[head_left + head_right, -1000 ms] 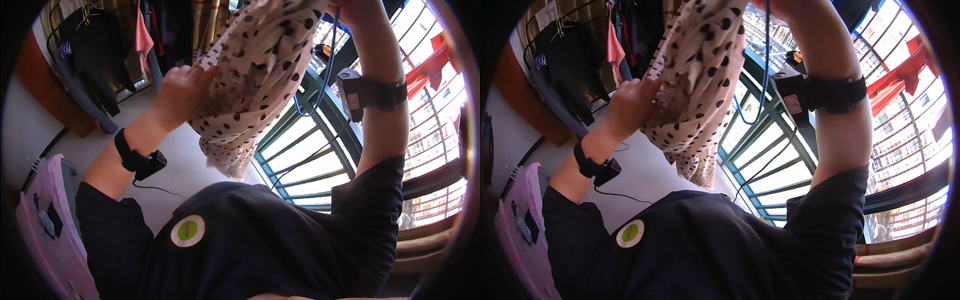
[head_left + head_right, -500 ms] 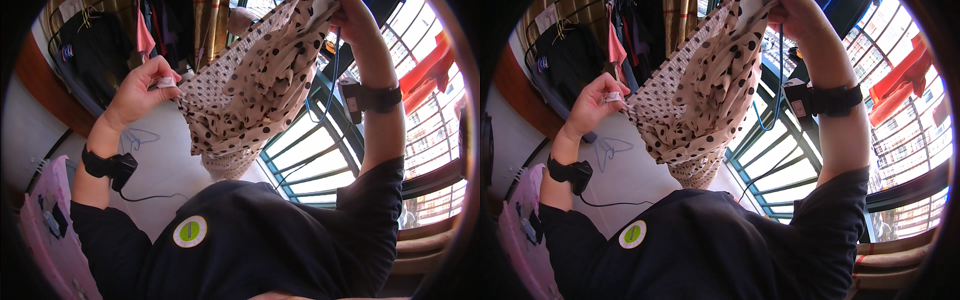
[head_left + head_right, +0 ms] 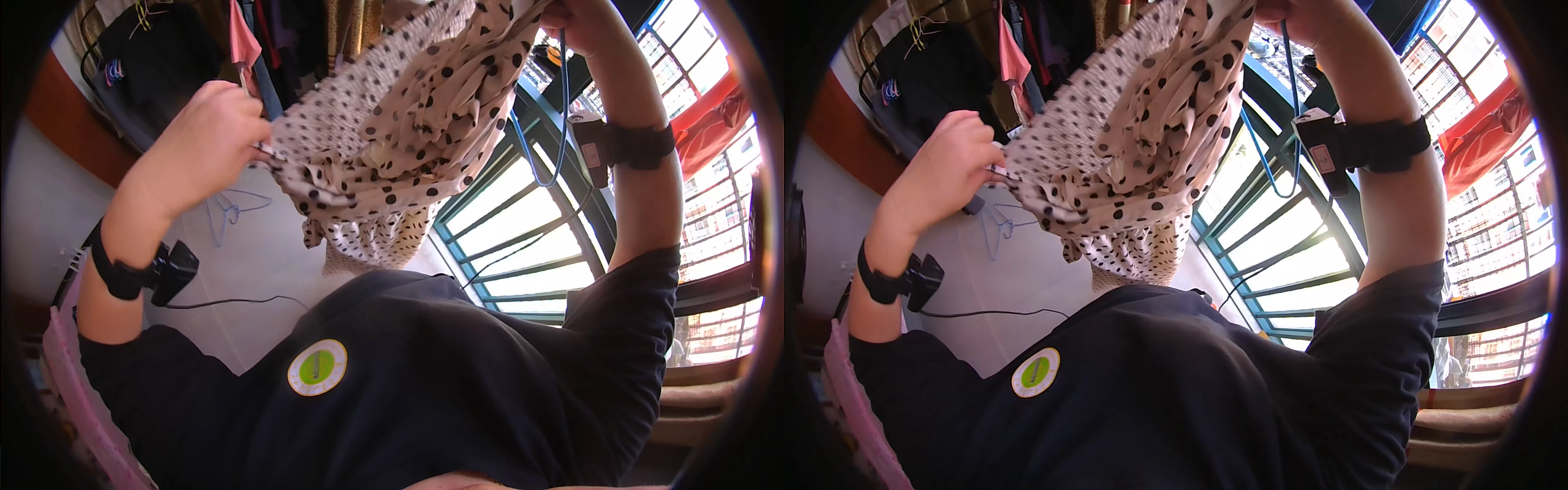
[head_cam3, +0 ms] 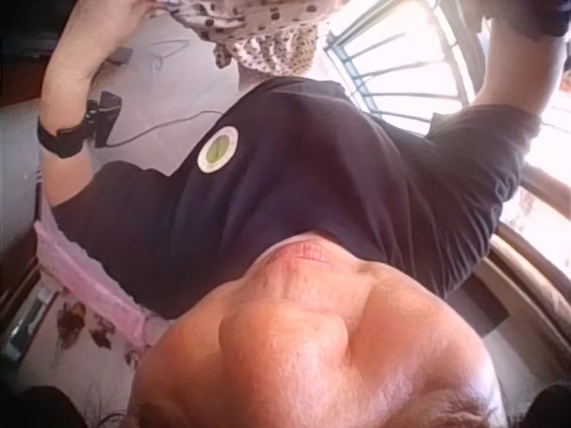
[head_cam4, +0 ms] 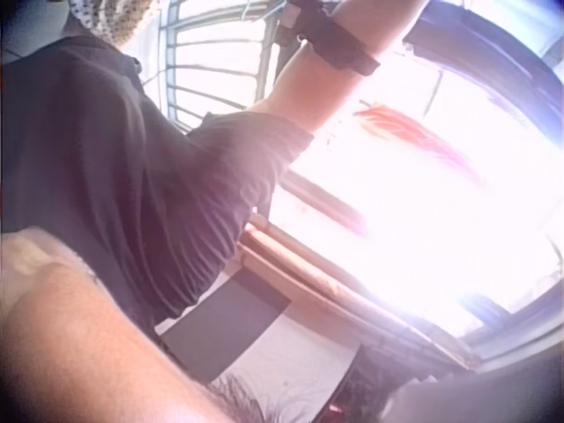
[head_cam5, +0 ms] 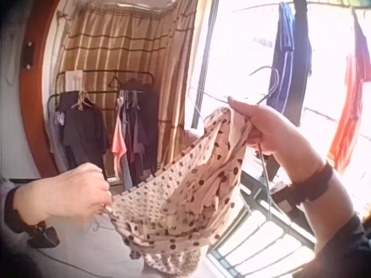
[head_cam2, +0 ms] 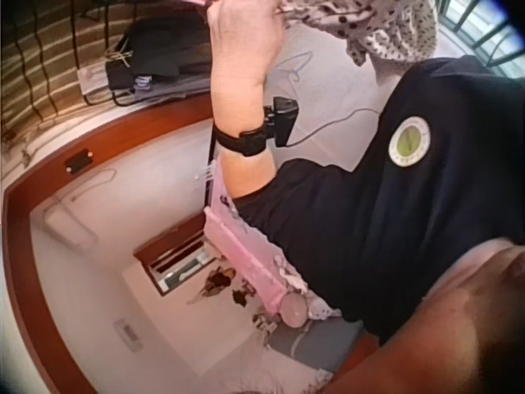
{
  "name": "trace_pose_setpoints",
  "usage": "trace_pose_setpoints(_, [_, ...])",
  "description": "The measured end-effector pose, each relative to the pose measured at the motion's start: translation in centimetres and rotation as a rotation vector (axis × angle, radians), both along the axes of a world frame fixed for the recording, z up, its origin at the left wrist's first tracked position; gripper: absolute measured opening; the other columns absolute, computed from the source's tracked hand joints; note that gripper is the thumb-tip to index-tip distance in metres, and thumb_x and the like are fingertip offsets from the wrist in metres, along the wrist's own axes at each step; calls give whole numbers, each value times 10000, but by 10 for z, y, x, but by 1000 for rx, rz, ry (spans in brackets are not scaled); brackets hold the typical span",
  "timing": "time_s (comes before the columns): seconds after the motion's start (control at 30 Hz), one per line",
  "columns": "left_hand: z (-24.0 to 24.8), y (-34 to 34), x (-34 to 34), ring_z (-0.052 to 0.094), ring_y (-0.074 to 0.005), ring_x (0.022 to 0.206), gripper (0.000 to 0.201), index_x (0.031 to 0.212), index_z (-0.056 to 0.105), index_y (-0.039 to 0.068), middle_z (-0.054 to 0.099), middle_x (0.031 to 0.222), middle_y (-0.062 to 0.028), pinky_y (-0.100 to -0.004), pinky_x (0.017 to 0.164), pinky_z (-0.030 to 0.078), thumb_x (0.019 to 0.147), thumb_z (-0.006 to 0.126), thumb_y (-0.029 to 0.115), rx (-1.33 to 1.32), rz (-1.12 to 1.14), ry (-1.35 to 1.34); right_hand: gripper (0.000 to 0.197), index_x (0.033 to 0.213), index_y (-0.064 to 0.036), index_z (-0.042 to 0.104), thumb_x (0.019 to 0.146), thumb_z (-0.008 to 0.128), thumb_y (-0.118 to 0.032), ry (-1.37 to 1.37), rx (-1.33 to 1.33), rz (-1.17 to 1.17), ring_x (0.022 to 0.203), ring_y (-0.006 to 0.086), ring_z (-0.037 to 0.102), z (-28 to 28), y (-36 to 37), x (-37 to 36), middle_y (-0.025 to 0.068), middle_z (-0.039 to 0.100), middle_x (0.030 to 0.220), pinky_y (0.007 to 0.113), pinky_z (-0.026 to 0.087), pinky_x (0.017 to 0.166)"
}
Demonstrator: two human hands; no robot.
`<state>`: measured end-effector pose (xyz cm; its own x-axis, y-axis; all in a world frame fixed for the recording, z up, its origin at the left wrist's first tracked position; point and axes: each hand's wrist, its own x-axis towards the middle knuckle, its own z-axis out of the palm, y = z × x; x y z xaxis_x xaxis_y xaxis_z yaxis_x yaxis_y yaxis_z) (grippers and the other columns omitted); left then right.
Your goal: The person places a red shirt, a blue shirt, and a white shirt on hangers and uses a reaching pole to hang them on a high rail, then begins preparing a polka-dot garment on another hanger.
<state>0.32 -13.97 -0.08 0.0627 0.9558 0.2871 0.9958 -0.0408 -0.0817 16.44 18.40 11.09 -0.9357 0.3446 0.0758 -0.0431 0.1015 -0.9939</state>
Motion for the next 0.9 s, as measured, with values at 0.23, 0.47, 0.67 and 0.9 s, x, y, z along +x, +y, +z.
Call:
trace_pose_setpoints(0.23, [33,-1,-49,544,-203,1065,285,1198,492,71,589,1099,-107,-301,905,440,953,395,177,553,-308,-1573,253,774,-73,602,891,552,-291,-61,-15,-283,493,135,570,-11,-14,-12,26,616,646,244,454,444])
trace_pose_setpoints(0.47, [26,6,-26,562,-64,868,500,1085,467,87,562,906,6,-184,725,458,779,677,423,-16,-94,-1236,256,751,-89,601,877,577,-311,-6,-30,-352,463,108,539,-18,32,-1,24,628,653,217,377,393])
trace_pose_setpoints(0.67, [23,2,-11,563,-266,830,318,932,535,42,557,898,-118,-287,736,446,632,641,38,-79,110,-306,246,767,-85,604,873,585,-306,-95,-33,-394,472,112,548,-26,24,0,26,636,664,222,379,402])
trace_pose_setpoints(0.9, [10,3,-17,533,-94,870,166,944,526,42,544,950,5,-236,787,440,912,438,180,477,-230,-1331,273,780,-72,602,890,550,-317,-47,-79,-314,484,146,563,-23,16,2,42,629,658,245,423,434])
